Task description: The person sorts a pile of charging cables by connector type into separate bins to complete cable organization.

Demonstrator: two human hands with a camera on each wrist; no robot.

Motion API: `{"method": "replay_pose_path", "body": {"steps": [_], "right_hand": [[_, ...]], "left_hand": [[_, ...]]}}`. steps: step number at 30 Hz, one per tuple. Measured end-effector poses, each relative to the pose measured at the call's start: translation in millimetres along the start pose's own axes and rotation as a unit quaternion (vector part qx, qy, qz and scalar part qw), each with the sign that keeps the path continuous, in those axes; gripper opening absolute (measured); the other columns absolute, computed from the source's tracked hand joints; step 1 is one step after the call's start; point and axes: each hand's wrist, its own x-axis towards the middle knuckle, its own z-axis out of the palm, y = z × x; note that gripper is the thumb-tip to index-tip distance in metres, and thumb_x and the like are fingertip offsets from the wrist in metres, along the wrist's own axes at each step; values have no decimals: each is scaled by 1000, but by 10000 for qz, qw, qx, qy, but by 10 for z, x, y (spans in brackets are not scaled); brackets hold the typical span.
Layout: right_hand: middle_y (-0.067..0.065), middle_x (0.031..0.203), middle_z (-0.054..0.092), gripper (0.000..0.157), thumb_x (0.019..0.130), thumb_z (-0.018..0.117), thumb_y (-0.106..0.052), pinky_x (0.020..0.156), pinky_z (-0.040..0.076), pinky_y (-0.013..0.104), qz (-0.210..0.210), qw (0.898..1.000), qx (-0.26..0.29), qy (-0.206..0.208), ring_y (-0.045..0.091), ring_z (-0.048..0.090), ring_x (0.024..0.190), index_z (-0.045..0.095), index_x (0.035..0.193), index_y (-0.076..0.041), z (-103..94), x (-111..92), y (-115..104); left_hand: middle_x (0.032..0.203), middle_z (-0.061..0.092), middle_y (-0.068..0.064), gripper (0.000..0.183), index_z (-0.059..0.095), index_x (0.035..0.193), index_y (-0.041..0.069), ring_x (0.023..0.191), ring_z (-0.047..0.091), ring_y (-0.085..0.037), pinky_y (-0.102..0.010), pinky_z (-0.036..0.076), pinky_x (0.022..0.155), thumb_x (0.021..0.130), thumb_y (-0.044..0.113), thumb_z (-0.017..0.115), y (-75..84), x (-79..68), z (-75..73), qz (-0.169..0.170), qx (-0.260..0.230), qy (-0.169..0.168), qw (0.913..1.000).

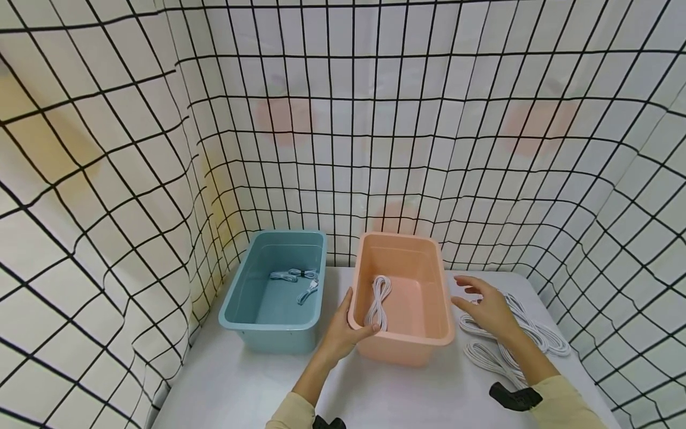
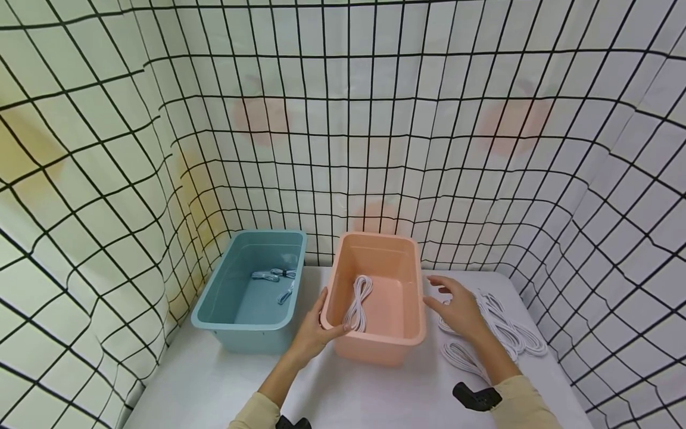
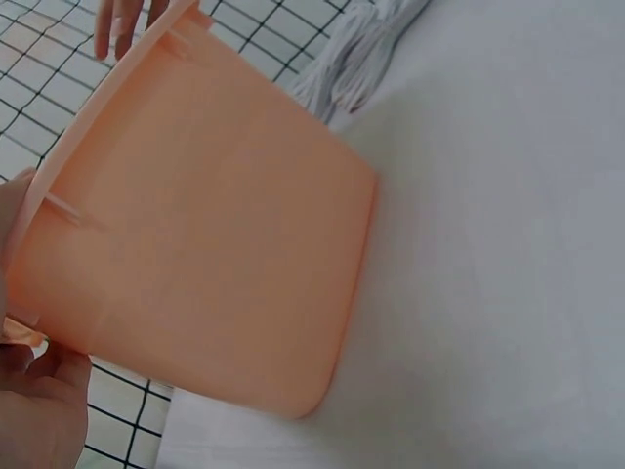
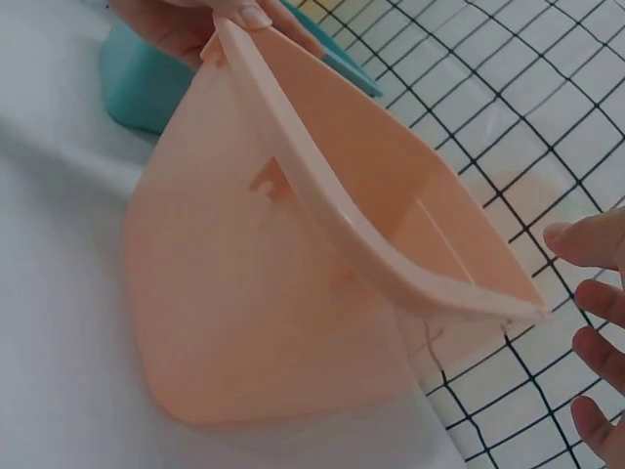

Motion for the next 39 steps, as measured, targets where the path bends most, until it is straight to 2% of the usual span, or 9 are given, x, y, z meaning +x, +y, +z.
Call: {"method": "replay_pose_path", "body": {"steps": [5,10,15,20,23,26,31,37,39], "right_hand": [[26,133,61,52,97,75,-18,91,47,63,-13,9999,-66,135,44,56,117,57,142,1,-52,-121,140],[26,132,61,52,97,75,-19,91,47,62,151,9995,-154,211,45,56,117,57,141,0,-78,-283,365],[26,133,61,54,99,74,-25,86,53,51,508,9979,-269,302,45,57,118,56,142,1,-106,-441,602],[28,134,60,56,99,74,-28,82,56,44,824,9961,-280,168,48,57,118,55,142,2,-130,-621,853],[29,135,59,58,99,73,-33,82,55,40,984,9946,-336,53,49,57,117,55,141,3,-133,-727,1004],[31,137,57,63,100,71,-39,85,55,43,1303,9906,-405,-105,51,56,119,54,142,4,-140,-826,1142],[33,141,53,71,99,70,-44,92,50,61,1805,9814,-465,-452,56,50,124,49,145,6,-138,-964,1361],[34,134,58,72,93,78,-40,94,44,68,1753,9782,-931,-607,57,52,121,53,138,9,-55,-1105,1608],[35,134,57,76,89,80,-46,90,44,71,1767,9731,-1253,-784,59,51,120,55,137,8,-4,-1156,1679]], "left_hand": [[164,30,-19,109,15,166,8,139,44,-40,-57,41,110,85,19,87,-16,-2,1,63,-33,11,10000],[164,31,-18,109,17,166,10,139,44,-39,-55,42,110,85,21,88,-21,-6,1,45,3,12,10000],[165,28,-18,108,17,166,11,141,42,-40,-56,41,110,85,21,88,-22,-7,5,98,7,8,10000],[166,30,-14,110,16,167,15,141,43,-37,-50,45,108,85,26,88,-10,-16,12,-49,-33,18,10000],[165,31,-15,111,16,167,15,140,44,-38,-51,46,107,84,27,89,-10,-17,12,-50,-78,39,9999],[164,32,-17,111,16,167,14,139,45,-38,-51,46,107,84,25,89,-20,-11,11,5,-93,42,9999],[163,32,-21,108,17,166,11,137,47,-39,-52,46,106,85,17,87,-34,-8,8,83,-130,45,9999],[162,34,-20,110,16,167,11,137,47,-37,-53,45,108,84,16,88,-30,-9,-1,65,-102,19,9999],[162,34,-20,112,16,167,10,137,48,-37,-52,46,107,83,18,90,-26,-7,-15,105,-90,-32,9999]]}}
